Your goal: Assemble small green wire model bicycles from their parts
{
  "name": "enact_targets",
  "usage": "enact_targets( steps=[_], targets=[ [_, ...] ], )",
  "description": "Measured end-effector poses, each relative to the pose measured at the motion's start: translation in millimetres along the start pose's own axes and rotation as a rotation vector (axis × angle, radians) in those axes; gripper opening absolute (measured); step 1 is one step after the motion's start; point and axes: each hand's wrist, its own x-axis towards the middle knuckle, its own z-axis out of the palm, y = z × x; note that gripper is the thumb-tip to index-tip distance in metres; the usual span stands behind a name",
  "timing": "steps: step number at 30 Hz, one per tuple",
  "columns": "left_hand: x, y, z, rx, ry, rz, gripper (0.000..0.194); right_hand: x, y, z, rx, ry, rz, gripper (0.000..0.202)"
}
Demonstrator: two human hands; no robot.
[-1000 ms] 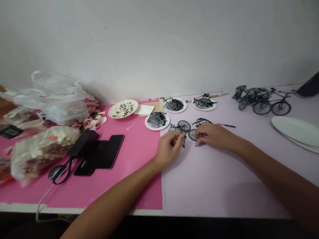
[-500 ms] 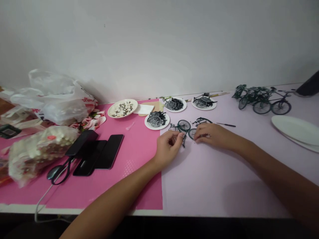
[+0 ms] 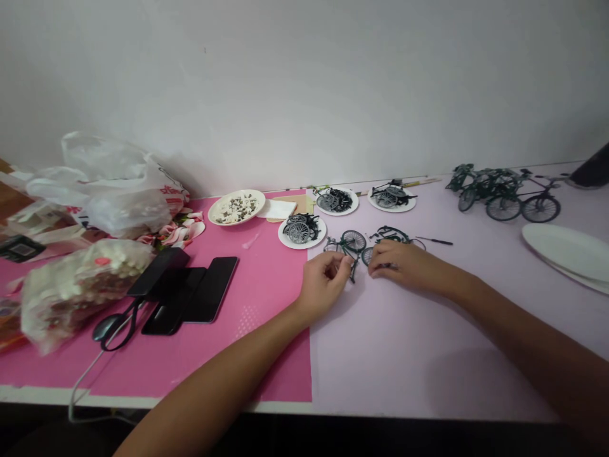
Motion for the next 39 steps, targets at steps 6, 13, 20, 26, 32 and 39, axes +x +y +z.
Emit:
enact_targets(
  steps=[6,13,20,26,32,39],
  targets=[
    [0.2,-2.3,-0.1,0.015,0.007,0.001,0.033,3.0,-8.0,3.2,-0.007,0.075,0.047,0.018],
    [-0.2,1.4,2.1,0.014,0.025,-0.026,0.031,8.3,-16.5,4.1,-0.025,0.397,-0.001,0.011],
    [-4.6,0.6,10.9,-0.086,-0.083,-0.093,0.034,12.3,-26.4,17.2,0.016,0.500,-0.111,0.009],
    [-4.7,-6.6,12.8,-0.053,-0.142,-0.069,0.035,13.3,-23.0,22.8,0.043,0.465,-0.111,0.010],
    [-3.9,-8.1,12.9,-0.074,-0.147,-0.074,0.036,14.1,-18.5,26.2,0.058,0.465,-0.110,0.011],
    [-3.8,-7.8,12.9,-0.100,-0.155,-0.079,0.037,13.7,-18.3,28.2,0.059,0.463,-0.108,0.012]
  ],
)
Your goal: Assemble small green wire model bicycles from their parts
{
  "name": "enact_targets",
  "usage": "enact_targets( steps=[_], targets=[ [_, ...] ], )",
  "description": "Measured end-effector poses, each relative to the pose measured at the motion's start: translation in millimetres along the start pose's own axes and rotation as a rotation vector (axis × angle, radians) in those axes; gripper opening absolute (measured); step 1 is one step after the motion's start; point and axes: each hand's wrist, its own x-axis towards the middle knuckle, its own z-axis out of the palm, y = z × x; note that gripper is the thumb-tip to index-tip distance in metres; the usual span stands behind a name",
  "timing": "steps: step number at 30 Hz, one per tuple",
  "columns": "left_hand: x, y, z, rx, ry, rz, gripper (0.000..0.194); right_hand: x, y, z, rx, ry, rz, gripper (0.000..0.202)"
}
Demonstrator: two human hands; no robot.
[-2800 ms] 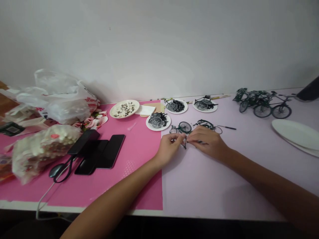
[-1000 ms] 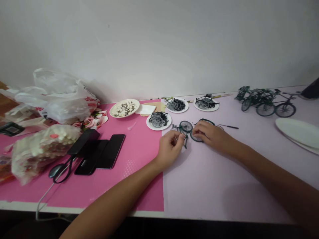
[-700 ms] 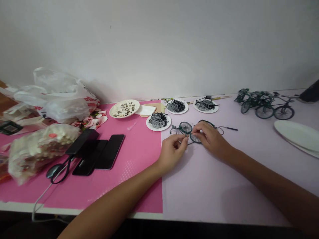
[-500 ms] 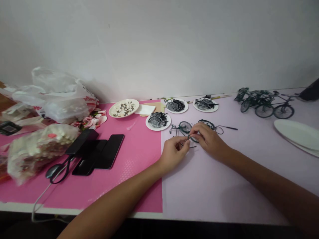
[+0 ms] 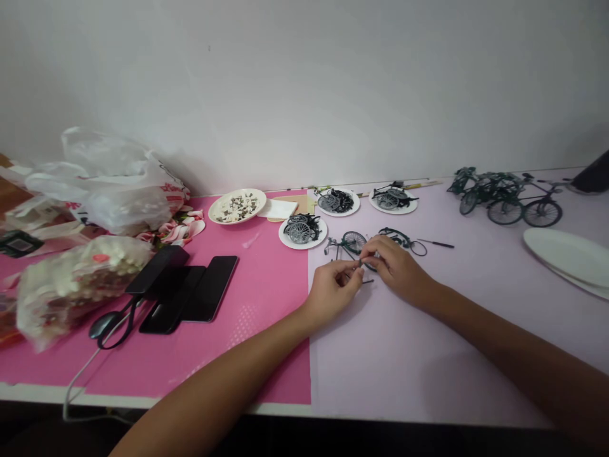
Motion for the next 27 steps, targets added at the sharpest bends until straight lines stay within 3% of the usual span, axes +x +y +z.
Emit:
enact_targets(
  steps=[18,27],
  targets=[
    [-1.0,3.0,-0.7,0.062,0.008,0.025,0.036,0.7,0.8,-1.2,-0.113,0.006,-0.101,0.014],
    [-1.4,-1.6,-3.2,0.184,0.063,0.158,0.031,0.1,-4.8,-2.6,0.066,0.016,0.076,0.010]
  ],
)
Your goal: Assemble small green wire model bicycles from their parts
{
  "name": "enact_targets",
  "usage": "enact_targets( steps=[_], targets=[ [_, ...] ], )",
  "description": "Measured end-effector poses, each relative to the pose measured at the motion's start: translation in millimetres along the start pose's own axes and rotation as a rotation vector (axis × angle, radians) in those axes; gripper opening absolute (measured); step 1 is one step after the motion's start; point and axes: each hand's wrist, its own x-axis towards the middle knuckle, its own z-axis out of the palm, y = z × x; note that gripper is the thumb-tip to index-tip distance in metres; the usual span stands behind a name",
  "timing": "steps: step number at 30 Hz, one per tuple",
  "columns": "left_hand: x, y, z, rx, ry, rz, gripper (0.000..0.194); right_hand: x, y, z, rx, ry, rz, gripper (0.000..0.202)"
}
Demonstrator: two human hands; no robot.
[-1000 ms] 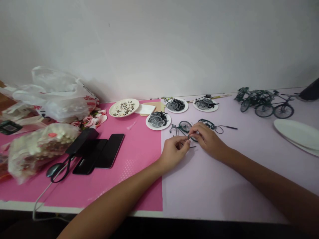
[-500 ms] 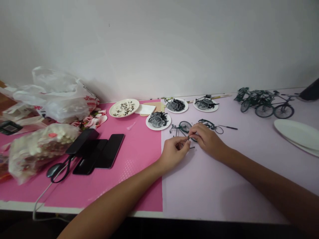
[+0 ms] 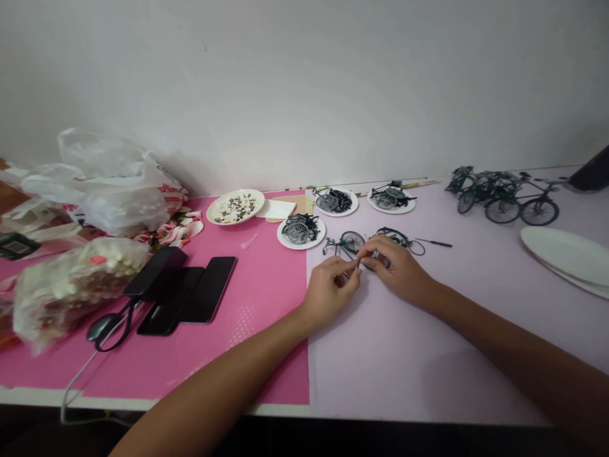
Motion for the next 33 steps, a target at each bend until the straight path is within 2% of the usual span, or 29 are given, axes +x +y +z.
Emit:
enact_targets(
  steps=[9,16,21,24,30,33],
  targets=[
    [-0.4,-6.9,2.0,0.009,-0.013,0.054,0.029,1.7,0.6,-1.5,0.004,0.036,-0.120,0.024],
    [-1.3,-4.6,2.3,0.021,-0.036,0.073,0.027,1.2,-0.1,-1.0,0.009,0.025,-0.161,0.035],
    [0.0,0.3,-1.0,-0.017,-0.069,-0.034,0.024,0.2,-0.7,-0.5,-0.017,0.014,-0.215,0.031],
    [1.7,-0.2,-1.8,-0.077,-0.048,-0.102,0.025,1.1,0.8,-3.6,-0.039,0.032,-0.225,0.024],
    [3.3,-1.7,-0.7,-0.143,-0.014,-0.163,0.033,7.9,8.0,-20.6,-0.269,-0.011,-0.245,0.018],
    [3.0,-0.3,-0.6,-0.174,-0.012,-0.188,0.031,8.6,18.5,-36.0,-0.465,-0.054,-0.160,0.019]
  ],
)
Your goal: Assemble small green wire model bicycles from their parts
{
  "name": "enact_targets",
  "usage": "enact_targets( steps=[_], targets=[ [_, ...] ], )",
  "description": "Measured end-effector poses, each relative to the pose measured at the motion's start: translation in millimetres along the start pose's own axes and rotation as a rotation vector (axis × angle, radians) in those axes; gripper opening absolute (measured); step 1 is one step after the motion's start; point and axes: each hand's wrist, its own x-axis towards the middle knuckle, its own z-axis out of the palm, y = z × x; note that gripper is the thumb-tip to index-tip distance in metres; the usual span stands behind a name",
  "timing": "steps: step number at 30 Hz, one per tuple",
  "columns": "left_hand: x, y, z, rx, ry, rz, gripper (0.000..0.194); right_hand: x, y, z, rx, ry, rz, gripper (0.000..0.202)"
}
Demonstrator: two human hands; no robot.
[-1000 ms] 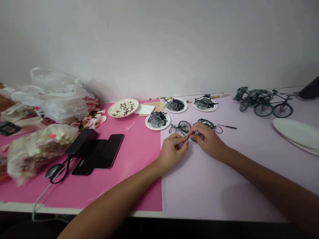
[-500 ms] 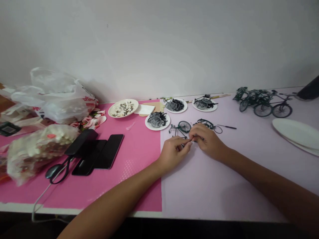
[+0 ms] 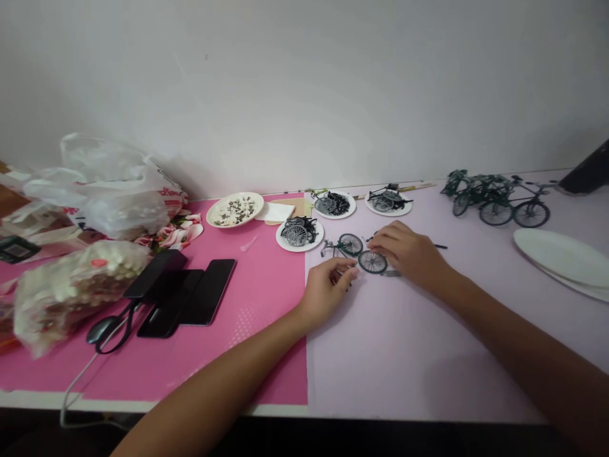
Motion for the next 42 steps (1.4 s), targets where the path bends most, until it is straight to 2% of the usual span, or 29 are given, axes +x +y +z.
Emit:
enact_targets(
  steps=[3,5,9,11,15,22,24,26,28,31,33,35,38,42],
  targets=[
    [-0.1,0.5,0.2,-0.035,-0.002,-0.013,0.028,-8.4,28.2,-11.8,-0.183,-0.105,0.185,0.031],
    [0.2,-0.1,0.2,-0.059,-0.001,-0.010,0.026,-15.9,50.8,-20.4,-0.284,-0.232,0.329,0.033],
    [0.7,-2.3,-0.1,-0.101,-0.012,0.002,0.023,-27.3,84.9,-33.5,-0.382,-0.451,0.644,0.017],
    [0.6,-2.8,-0.3,-0.109,-0.016,0.011,0.022,-29.0,90.0,-36.3,-0.382,-0.484,0.705,0.008],
    [0.1,-1.5,-0.2,-0.121,-0.014,0.013,0.019,-27.4,82.3,-39.2,-0.346,-0.504,0.801,0.011],
    [-0.7,-0.2,0.9,-0.138,-0.010,-0.006,0.017,-25.5,71.0,-40.4,-0.312,-0.465,0.736,0.016],
    [-0.6,-1.6,1.0,-0.130,-0.001,0.001,0.019,-21.5,66.5,-35.9,-0.311,-0.380,0.698,0.017],
    [0.0,-3.1,1.0,-0.128,0.008,0.008,0.020,-14.3,56.1,-29.9,-0.268,-0.230,0.594,0.015],
    [1.1,-4.2,1.1,-0.139,0.019,0.005,0.021,-5.4,38.9,-23.8,-0.169,-0.054,0.471,0.015],
    [3.7,-4.8,1.4,-0.185,0.046,-0.026,0.021,5.0,5.6,-16.1,0.026,0.145,0.259,0.018],
    [5.6,-4.8,1.5,-0.225,0.064,-0.058,0.023,7.4,-14.6,-11.7,0.129,0.202,0.121,0.017],
    [7.4,-4.6,1.1,-0.252,0.078,-0.084,0.025,6.7,-28.6,-7.4,0.171,0.244,0.051,0.019],
    [9.3,-4.0,0.0,-0.269,0.095,-0.088,0.026,4.1,-37.5,-1.5,0.201,0.283,0.018,0.021],
    [9.9,-3.0,-0.4,-0.280,0.104,-0.078,0.022,2.7,-38.0,3.5,0.231,0.331,0.007,0.020]
  ],
)
